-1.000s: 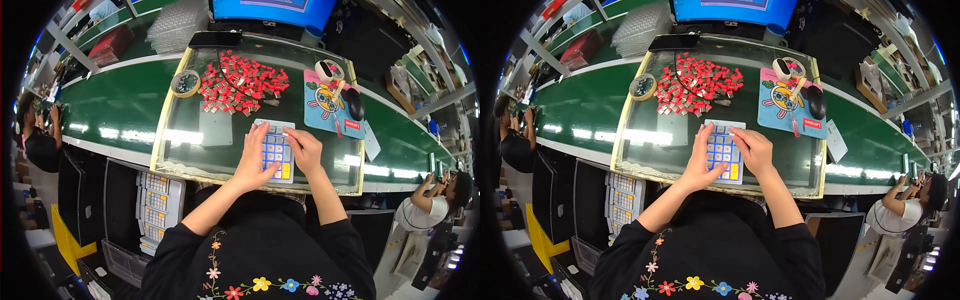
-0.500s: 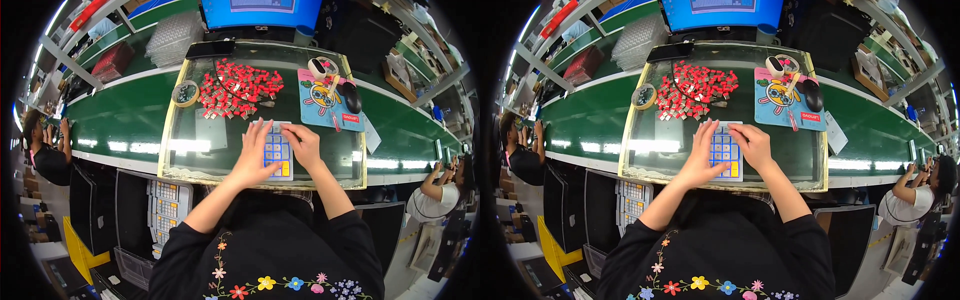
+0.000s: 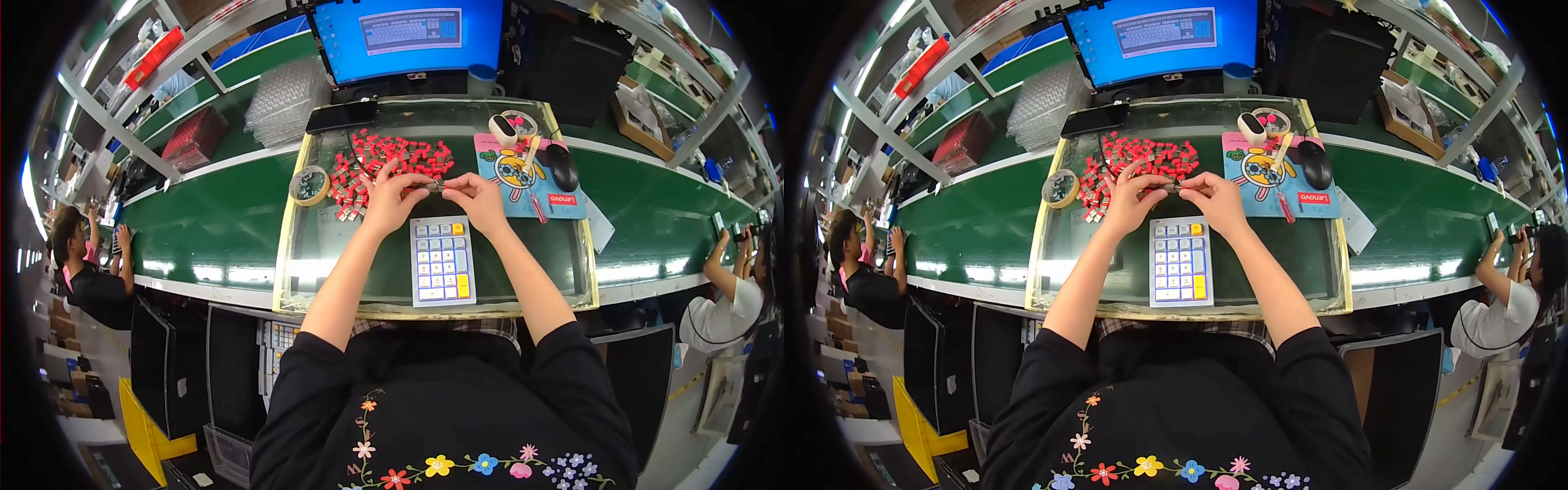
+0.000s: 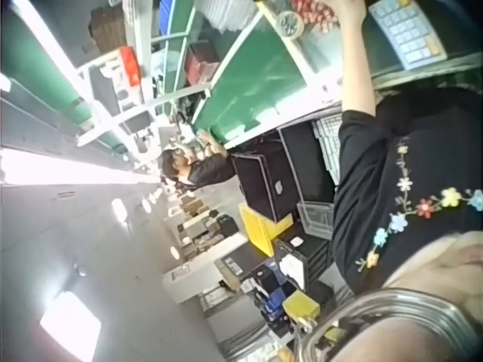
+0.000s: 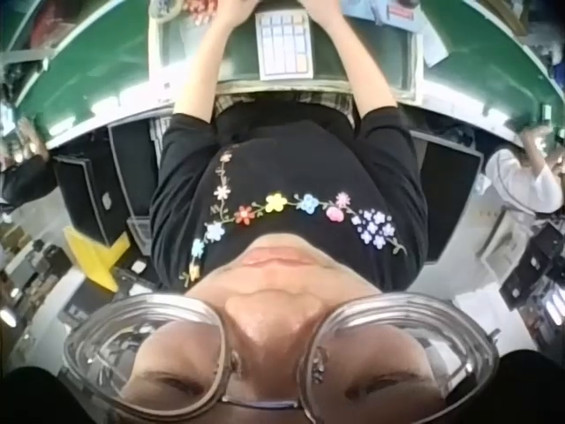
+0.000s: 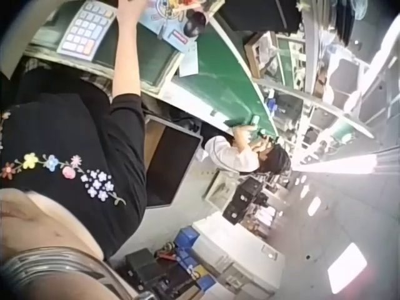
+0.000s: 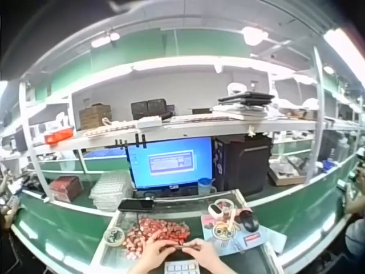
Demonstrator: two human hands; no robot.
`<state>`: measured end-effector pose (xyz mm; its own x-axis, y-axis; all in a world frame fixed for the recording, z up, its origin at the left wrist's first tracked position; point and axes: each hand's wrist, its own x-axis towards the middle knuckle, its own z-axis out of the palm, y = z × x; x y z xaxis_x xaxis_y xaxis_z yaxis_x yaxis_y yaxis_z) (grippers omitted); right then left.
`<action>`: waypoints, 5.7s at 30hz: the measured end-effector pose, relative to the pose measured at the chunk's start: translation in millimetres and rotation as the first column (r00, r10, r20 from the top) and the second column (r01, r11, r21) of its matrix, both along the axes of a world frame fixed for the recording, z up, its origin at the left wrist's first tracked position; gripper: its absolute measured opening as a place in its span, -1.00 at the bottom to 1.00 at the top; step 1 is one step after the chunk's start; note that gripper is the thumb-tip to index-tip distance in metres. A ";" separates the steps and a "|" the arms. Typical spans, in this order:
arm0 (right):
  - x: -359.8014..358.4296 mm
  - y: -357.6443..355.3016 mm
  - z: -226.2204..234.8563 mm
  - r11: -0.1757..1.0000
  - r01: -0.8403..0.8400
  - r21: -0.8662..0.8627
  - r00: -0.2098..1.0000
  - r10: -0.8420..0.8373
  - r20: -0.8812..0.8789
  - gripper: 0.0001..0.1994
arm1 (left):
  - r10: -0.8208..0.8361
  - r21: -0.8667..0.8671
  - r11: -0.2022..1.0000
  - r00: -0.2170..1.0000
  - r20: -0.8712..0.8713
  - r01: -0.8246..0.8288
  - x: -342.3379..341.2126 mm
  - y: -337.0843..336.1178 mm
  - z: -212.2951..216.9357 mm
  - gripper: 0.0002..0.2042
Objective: Assembling, inspecting, and packaging numeric keypads on a production line.
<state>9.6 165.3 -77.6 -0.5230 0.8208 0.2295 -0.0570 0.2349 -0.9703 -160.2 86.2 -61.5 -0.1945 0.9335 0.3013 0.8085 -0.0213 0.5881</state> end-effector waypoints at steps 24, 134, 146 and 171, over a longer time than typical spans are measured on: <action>111.5 90.4 -3.0 0.574 0.277 0.771 0.305 -0.813 0.496 -0.54 | -0.067 -0.278 0.961 0.980 -0.187 0.012 67.6 -137.3 8.4 -0.03; 5.7 15.6 -3.2 0.940 -0.199 0.277 0.941 0.105 0.321 -0.84 | 0.407 -0.116 0.866 0.820 -0.402 -0.486 -42.5 145.5 -9.4 -0.20; 12.4 39.6 -20.2 0.939 -0.209 0.272 0.922 0.096 0.376 -0.81 | 0.695 0.019 -0.349 -0.272 -0.665 -0.937 -112.8 -421.9 -76.5 -0.35; 19.4 32.7 -0.5 0.945 -0.024 0.327 0.991 -0.021 0.134 -0.71 | 0.786 0.103 -0.265 -0.277 -0.553 -0.959 -61.0 -563.0 -135.1 -0.39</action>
<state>29.0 198.0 -78.1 -0.5686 0.7113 0.4132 0.0671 0.5407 -0.8385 -221.3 -476.8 -196.6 -0.8610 -0.2319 0.4526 -0.2419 0.9696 0.0365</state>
